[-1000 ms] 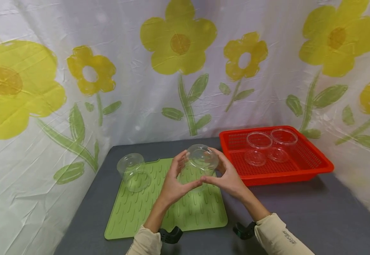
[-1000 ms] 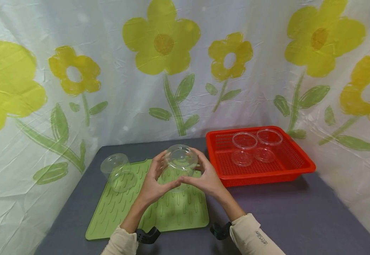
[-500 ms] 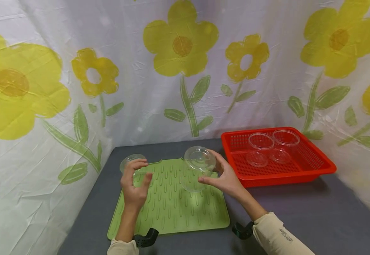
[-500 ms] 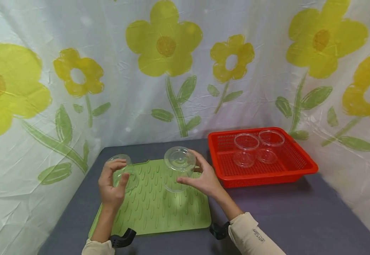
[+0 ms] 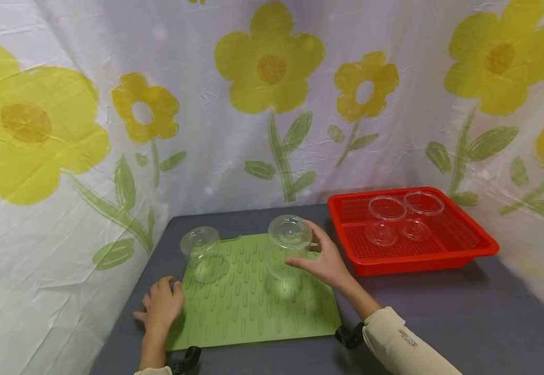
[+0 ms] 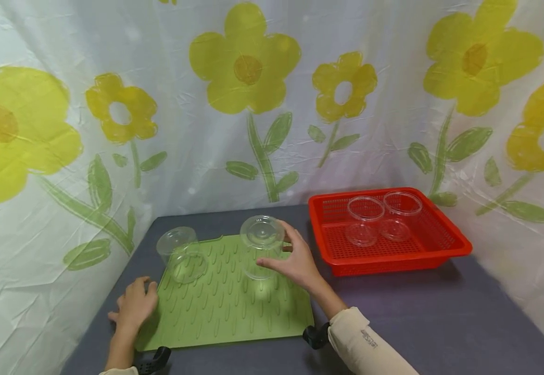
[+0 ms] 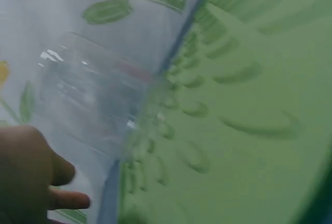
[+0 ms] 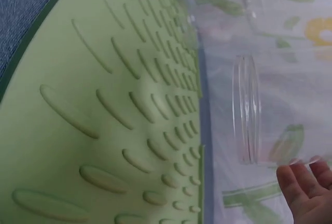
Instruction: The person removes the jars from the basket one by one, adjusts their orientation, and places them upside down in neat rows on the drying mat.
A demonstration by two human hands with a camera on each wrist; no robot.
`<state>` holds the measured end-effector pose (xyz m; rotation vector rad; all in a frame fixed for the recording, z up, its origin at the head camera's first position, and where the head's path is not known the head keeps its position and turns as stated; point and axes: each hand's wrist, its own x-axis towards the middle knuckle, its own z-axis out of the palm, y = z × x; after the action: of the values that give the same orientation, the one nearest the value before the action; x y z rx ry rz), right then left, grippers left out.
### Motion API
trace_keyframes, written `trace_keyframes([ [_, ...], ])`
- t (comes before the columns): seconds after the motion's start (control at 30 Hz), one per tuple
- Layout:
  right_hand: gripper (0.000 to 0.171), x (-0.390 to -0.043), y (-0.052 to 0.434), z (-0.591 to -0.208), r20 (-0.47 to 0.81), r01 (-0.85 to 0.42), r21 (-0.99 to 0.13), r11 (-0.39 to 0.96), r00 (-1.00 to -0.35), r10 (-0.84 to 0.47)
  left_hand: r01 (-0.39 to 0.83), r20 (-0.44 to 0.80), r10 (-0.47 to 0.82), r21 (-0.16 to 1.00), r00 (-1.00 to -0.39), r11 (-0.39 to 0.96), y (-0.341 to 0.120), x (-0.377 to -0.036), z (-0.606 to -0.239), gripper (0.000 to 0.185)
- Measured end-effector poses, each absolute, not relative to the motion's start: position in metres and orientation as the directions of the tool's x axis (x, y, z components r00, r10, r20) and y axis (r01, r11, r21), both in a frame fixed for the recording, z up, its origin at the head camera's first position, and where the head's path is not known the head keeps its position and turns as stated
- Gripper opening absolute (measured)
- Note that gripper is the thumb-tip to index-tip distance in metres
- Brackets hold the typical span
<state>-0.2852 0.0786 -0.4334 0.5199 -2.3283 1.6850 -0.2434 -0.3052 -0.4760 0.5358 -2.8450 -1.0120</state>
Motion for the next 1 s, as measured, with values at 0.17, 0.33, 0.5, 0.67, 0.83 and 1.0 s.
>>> trace_keyframes([
  [0.17, 0.097, -0.295, 0.069, -0.434, 0.377, -0.412, -0.861, 0.299, -0.910, -0.170, -0.357, -0.196, -0.299, 0.566, -0.934, 0.743, -0.308, -0.247, -0.491, 0.058],
  [0.33, 0.095, -0.306, 0.060, -0.433, 0.354, -0.383, -0.870, 0.311, -0.923, -0.148, -0.378, -0.228, -0.301, 0.551, -0.926, 0.744, -0.304, -0.247, -0.494, 0.058],
  [0.5, 0.095, -0.316, 0.048, -0.438, 0.314, -0.341, -0.883, 0.322, -0.940, -0.134, -0.375, -0.218, -0.306, 0.551, -0.927, 0.745, -0.300, -0.245, -0.495, 0.057],
  [0.67, 0.098, -0.323, 0.033, -0.447, 0.267, -0.295, -0.895, 0.334, -0.955, -0.128, -0.382, -0.227, -0.307, 0.565, -0.924, 0.732, -0.297, -0.246, -0.494, 0.058],
  [0.83, 0.097, -0.328, 0.017, -0.455, 0.263, -0.290, -0.885, 0.365, -0.957, -0.121, -0.376, -0.230, -0.298, 0.578, -0.926, 0.724, -0.294, -0.245, -0.496, 0.057],
  [1.0, 0.099, -0.332, 0.003, -0.456, 0.254, -0.296, -0.873, 0.387, -0.954, -0.156, -0.380, -0.222, -0.309, 0.580, -0.925, 0.720, -0.296, -0.243, -0.500, 0.057],
])
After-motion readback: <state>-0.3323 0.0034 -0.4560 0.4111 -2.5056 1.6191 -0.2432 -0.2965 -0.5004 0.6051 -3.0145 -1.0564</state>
